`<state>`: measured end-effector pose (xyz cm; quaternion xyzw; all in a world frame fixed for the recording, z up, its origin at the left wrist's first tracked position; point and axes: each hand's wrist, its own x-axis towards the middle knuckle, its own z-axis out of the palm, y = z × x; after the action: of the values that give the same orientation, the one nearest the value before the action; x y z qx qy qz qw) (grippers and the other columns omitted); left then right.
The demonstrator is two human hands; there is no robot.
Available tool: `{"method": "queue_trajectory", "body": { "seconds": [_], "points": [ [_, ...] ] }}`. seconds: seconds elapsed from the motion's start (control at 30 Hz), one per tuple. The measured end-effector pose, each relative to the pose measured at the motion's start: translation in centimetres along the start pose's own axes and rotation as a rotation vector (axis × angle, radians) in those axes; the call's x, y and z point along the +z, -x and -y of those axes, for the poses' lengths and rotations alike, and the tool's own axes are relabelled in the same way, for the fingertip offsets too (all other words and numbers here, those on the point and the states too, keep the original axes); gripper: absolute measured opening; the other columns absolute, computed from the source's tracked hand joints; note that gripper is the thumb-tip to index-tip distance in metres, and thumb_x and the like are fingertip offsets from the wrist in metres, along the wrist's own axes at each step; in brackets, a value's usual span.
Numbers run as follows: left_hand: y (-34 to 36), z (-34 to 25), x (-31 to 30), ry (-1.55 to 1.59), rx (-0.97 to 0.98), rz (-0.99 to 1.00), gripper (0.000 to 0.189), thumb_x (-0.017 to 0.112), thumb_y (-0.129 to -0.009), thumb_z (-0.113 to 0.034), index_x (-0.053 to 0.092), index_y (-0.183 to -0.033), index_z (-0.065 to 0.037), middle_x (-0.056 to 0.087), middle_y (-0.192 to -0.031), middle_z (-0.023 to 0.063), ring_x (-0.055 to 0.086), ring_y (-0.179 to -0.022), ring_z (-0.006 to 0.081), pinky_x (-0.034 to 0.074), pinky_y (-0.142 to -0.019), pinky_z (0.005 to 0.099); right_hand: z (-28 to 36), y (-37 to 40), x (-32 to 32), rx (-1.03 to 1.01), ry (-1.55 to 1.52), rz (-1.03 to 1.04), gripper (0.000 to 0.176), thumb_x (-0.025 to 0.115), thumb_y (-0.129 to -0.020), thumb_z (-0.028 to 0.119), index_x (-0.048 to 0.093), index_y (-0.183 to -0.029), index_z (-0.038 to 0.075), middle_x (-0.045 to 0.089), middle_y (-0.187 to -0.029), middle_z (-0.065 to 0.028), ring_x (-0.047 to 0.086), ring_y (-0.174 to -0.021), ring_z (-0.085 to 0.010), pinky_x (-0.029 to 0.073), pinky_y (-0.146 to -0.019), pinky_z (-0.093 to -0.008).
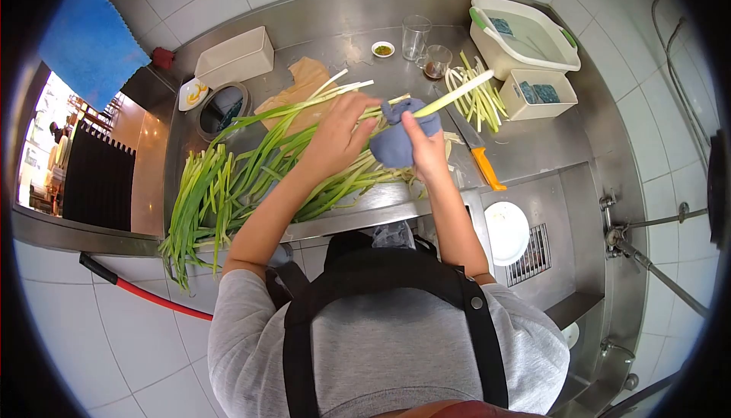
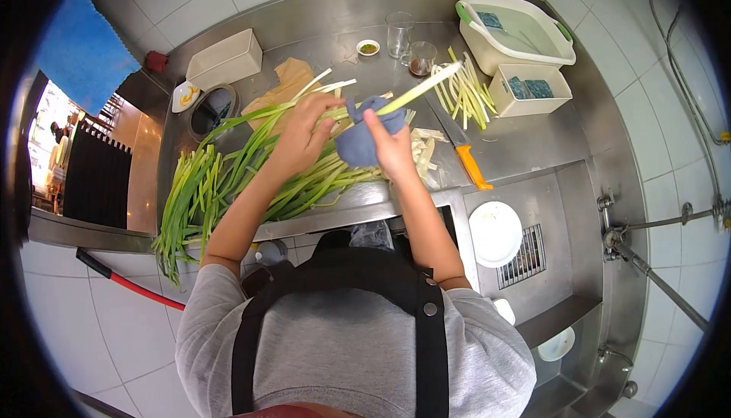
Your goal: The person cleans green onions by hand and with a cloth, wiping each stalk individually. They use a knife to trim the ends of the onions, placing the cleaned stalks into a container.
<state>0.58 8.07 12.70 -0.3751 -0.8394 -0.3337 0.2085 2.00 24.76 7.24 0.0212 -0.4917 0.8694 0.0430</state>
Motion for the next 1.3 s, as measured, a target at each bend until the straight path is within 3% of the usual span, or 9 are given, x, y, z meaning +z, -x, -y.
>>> {"method": "queue_trajectory", "body": {
  "seconds": [0.17,0.23,0.37,0.53,0.7,0.83,1.03,1.2,1.3],
  "points": [
    [-2.4,-3.0,0.6,-0.028,0.206,-0.039,0.022,0.052,-0.086,-0.020,0.054,-0.099,-0.002,0.054,-0.092,0.0135,0.053,-0.086,0.0299,0.043,-0.078,0.0380,-1.4,2.0,3.9,-0.478,0.451,0.017,0.025,0.062,-0.080,0.009,0.056,-0.103,0.000,0.060,-0.099,-0.0100,0.057,-0.092,-0.0183,0.044,-0.084,-0.0317],
    [-2.6,-3.8,-1.3,0.370,-0.413,0.173,0.017,0.049,-0.088,-0.019,0.052,-0.092,-0.003,0.055,-0.083,0.0096,0.055,-0.082,0.0254,0.043,-0.076,0.0370,-1.7,2.2,4.0,-0.258,0.512,0.174,0.029,0.066,-0.077,0.011,0.055,-0.101,-0.001,0.058,-0.095,-0.0150,0.057,-0.095,-0.0252,0.044,-0.085,-0.0348],
    [-5.5,-3.2,-8.5,0.864,-0.263,-0.497,0.020,0.039,-0.096,-0.024,0.045,-0.085,-0.009,0.039,-0.059,-0.0025,0.036,-0.046,0.0066,0.033,-0.041,0.0220,-2.9,2.2,4.1,-0.315,0.899,0.293,0.032,0.067,-0.076,0.018,0.054,-0.096,-0.003,0.056,-0.090,-0.0201,0.055,-0.090,-0.0342,0.044,-0.080,-0.0379],
    [-7.3,-5.7,-21.9,0.587,0.160,-0.892,0.020,0.038,-0.094,-0.021,0.042,-0.079,-0.009,0.030,-0.060,-0.0034,0.026,-0.050,0.0057,0.021,-0.040,0.0189,-8.8,3.1,-1.6,-0.211,1.170,0.345,0.041,0.068,-0.076,0.030,0.056,-0.096,-0.003,0.057,-0.089,-0.0234,0.056,-0.083,-0.0384,0.046,-0.075,-0.0396],
    [-10.1,-1.2,-21.5,-0.429,0.332,-0.472,0.031,0.043,-0.094,-0.031,0.058,-0.099,-0.006,0.055,-0.070,0.0046,0.050,-0.058,0.0179,0.040,-0.052,0.0275,-8.0,4.3,-5.3,-0.061,0.930,0.090,0.036,0.068,-0.078,0.026,0.057,-0.091,-0.005,0.061,-0.084,-0.0189,0.061,-0.077,-0.0310,0.047,-0.072,-0.0343],
    [-9.7,6.8,-10.5,-0.487,-0.320,0.072,0.030,0.044,-0.093,-0.035,0.052,-0.106,-0.010,0.057,-0.072,0.0183,0.057,-0.067,0.0324,0.044,-0.059,0.0417,-6.2,5.1,-7.2,-0.036,0.587,-0.030,0.023,0.069,-0.080,0.017,0.060,-0.091,-0.001,0.065,-0.085,-0.0078,0.060,-0.078,-0.0129,0.047,-0.073,-0.0281],
    [-1.0,22.6,6.6,-0.448,-0.074,-0.070,0.031,0.054,-0.086,-0.035,0.051,-0.099,-0.007,0.062,-0.084,0.0200,0.059,-0.079,0.0342,0.045,-0.068,0.0477,-4.6,6.7,-7.8,-0.009,0.471,-0.216,0.019,0.067,-0.082,0.016,0.061,-0.091,0.000,0.064,-0.082,-0.0040,0.059,-0.076,-0.0113,0.047,-0.071,-0.0252],
    [0.8,17.6,5.2,-0.397,-0.472,0.771,0.034,0.067,-0.075,-0.032,0.056,-0.095,-0.007,0.060,-0.098,0.0142,0.058,-0.093,0.0302,0.047,-0.079,0.0411,-1.7,8.5,-8.9,0.219,-0.025,-0.250,0.035,0.056,-0.089,0.029,0.050,-0.112,0.003,0.060,-0.098,-0.0097,0.062,-0.085,-0.0201,0.052,-0.078,-0.0366],
    [4.6,20.5,5.7,-0.500,-0.456,0.795,0.027,0.069,-0.072,-0.025,0.056,-0.088,-0.007,0.062,-0.091,0.0127,0.059,-0.089,0.0306,0.047,-0.073,0.0422,-1.9,8.5,-10.8,0.339,-0.381,-0.234,0.046,0.053,-0.088,0.042,0.050,-0.112,0.002,0.060,-0.100,-0.0119,0.062,-0.085,-0.0234,0.052,-0.078,-0.0373]
  ]
}}
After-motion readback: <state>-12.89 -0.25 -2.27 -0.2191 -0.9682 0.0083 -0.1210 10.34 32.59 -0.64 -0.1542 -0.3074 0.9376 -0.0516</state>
